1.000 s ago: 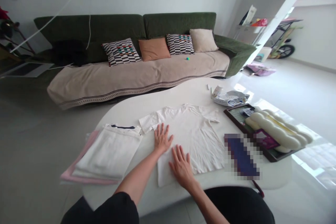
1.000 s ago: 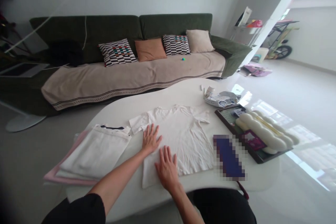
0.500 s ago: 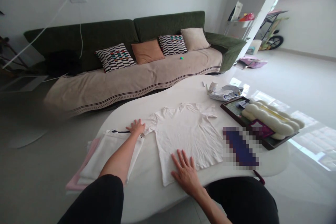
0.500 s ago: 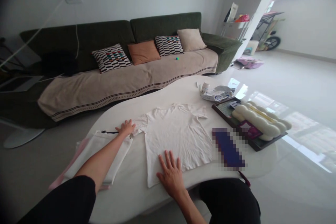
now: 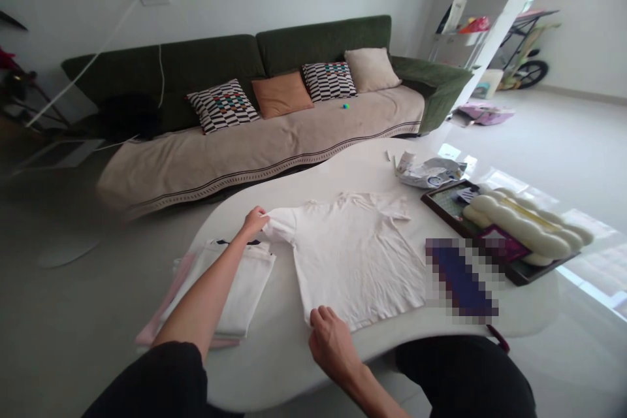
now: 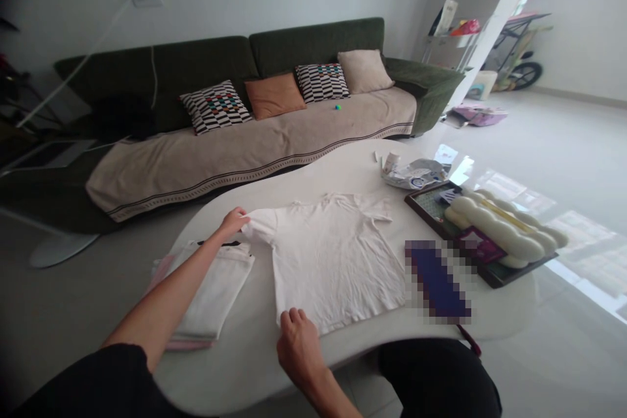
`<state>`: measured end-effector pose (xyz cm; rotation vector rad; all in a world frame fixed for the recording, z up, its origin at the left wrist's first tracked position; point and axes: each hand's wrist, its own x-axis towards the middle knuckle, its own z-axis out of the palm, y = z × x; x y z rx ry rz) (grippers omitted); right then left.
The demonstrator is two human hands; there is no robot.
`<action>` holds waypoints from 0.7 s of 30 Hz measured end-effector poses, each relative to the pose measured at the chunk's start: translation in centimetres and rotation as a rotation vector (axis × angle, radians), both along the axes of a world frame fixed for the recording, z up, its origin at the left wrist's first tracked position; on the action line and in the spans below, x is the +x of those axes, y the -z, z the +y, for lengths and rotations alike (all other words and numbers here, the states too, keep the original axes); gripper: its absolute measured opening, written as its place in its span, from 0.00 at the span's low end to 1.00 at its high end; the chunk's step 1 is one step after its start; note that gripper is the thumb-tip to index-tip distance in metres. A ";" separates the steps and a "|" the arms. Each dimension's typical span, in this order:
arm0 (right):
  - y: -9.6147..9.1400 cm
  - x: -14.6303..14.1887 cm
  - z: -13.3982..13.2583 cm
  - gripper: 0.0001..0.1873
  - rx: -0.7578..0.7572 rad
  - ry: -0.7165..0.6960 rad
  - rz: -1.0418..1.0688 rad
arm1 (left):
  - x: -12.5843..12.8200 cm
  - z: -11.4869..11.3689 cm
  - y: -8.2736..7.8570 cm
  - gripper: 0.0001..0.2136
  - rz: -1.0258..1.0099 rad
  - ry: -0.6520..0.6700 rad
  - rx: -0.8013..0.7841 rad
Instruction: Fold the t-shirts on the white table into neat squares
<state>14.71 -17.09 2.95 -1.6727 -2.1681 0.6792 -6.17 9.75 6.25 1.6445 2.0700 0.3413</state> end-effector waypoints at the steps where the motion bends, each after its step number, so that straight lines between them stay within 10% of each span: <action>1: -0.3 0.0 -0.1 0.12 -0.003 -0.020 0.036 | -0.5 -0.3 -0.5 0.11 -0.029 -0.015 -0.005; 7: -1.2 1.2 -1.1 0.19 -0.051 -0.070 0.296 | -1.1 -1.5 -2.4 0.08 -0.133 -0.096 -0.067; 12: -0.6 4.6 -1.1 0.16 0.010 0.111 0.461 | 4.8 1.6 -2.8 0.11 -0.211 -0.080 -0.009; 21: 3.2 8.3 -1.5 0.12 0.018 0.247 0.411 | 16.7 4.4 2.5 0.12 -0.256 -0.120 0.114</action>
